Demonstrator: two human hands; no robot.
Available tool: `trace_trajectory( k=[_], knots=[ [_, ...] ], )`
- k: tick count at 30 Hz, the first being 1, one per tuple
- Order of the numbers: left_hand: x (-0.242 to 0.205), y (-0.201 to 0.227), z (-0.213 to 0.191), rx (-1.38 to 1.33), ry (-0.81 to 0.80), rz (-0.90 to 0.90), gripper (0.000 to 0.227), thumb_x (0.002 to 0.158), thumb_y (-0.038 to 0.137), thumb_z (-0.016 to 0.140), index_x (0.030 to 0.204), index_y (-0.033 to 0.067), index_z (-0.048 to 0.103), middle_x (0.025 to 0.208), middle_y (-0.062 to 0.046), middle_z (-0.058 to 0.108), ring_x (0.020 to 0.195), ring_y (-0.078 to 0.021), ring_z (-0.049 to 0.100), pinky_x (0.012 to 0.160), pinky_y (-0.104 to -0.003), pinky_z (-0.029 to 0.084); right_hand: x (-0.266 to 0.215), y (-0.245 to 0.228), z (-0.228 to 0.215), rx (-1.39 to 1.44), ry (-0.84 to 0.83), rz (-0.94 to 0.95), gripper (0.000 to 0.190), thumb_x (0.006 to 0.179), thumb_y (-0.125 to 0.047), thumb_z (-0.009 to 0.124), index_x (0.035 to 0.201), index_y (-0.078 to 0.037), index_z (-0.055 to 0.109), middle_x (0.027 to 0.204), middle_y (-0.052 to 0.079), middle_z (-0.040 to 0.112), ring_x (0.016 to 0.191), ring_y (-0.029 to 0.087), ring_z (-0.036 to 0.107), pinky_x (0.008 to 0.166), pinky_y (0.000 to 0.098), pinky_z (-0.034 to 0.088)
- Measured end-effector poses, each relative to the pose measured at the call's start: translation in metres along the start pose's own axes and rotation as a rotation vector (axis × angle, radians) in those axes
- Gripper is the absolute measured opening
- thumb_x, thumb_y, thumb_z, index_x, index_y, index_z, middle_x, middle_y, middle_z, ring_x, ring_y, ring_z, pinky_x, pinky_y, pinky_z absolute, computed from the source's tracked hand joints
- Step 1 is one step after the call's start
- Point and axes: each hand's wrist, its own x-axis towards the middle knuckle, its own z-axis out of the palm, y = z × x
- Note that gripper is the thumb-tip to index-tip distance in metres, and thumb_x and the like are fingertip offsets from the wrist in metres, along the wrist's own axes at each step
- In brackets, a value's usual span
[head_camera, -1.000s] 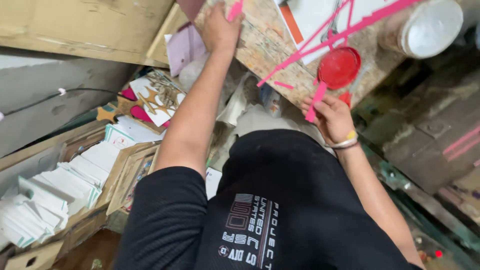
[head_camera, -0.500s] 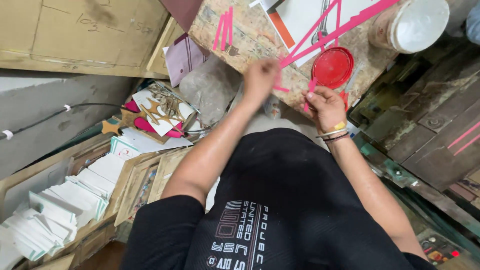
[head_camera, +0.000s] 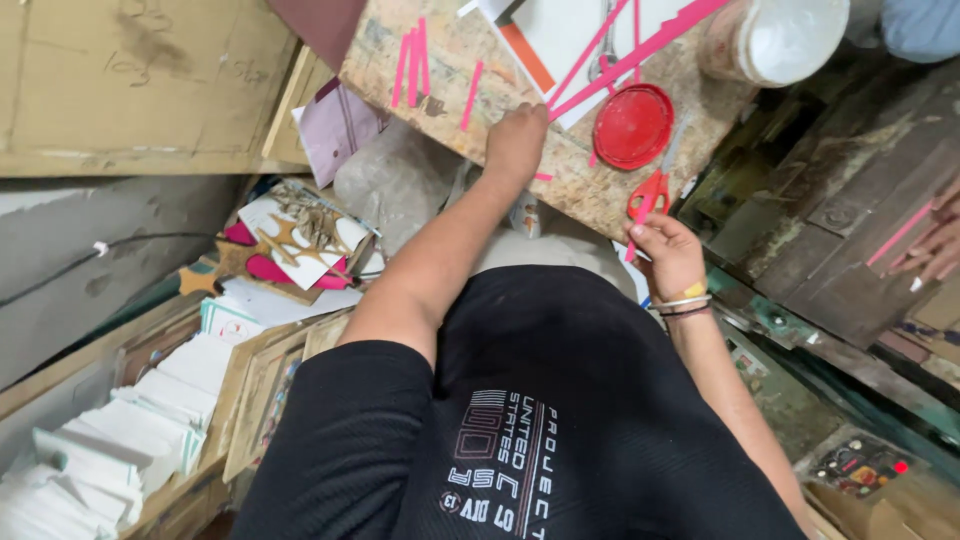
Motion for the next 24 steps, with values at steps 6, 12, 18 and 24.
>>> trace_trajectory(
  k=[6,12,18,24],
  knots=[
    [0.003,0.006,-0.013,0.049,0.092,0.011,0.011,0.086,0.008,0.058,0.089,0.0059,0.069,0.093,-0.017,0.07,0.083,-0.0356,0.071,0.068,-0.048,0.058,-0.01,0.009,-0.006,0.028,-0.006,0.018,0.023,0.093,-0.01,0.074,0.116,-0.007,0.07,0.102,0.004,0.078,0.087,0.011,0.073,0.071,0.0275,0.059],
    [-0.012,0.007,-0.049,-0.55,-0.178,-0.241,0.015,0.08,0.014,0.075,0.089,0.0045,0.082,0.077,-0.014,0.077,0.066,-0.0224,0.073,0.063,-0.037,0.056,0.006,0.014,-0.009,0.073,-0.117,-0.059,0.023,0.098,-0.008,0.075,0.12,-0.003,0.07,0.106,0.009,0.078,0.081,0.01,0.068,0.069,0.024,0.054],
    [-0.084,0.044,-0.088,-1.131,-0.373,-0.213,0.015,0.089,0.009,0.076,0.101,0.0009,0.078,0.081,-0.003,0.077,0.068,-0.009,0.068,0.06,-0.027,0.055,0.003,-0.022,0.036,0.123,-0.254,-0.126,0.023,0.093,-0.001,0.074,0.114,0.0,0.066,0.105,0.01,0.077,0.074,0.011,0.066,0.068,0.025,0.055],
    [-0.126,0.081,-0.082,-1.223,-0.236,-0.107,0.021,0.093,0.014,0.077,0.11,0.0016,0.078,0.093,-0.005,0.08,0.082,-0.0053,0.07,0.075,-0.026,0.06,-0.003,-0.023,0.053,0.123,-0.292,-0.166,0.022,0.095,0.002,0.073,0.113,0.0,0.061,0.099,0.011,0.075,0.084,0.016,0.073,0.072,0.0272,0.059]
  ],
)
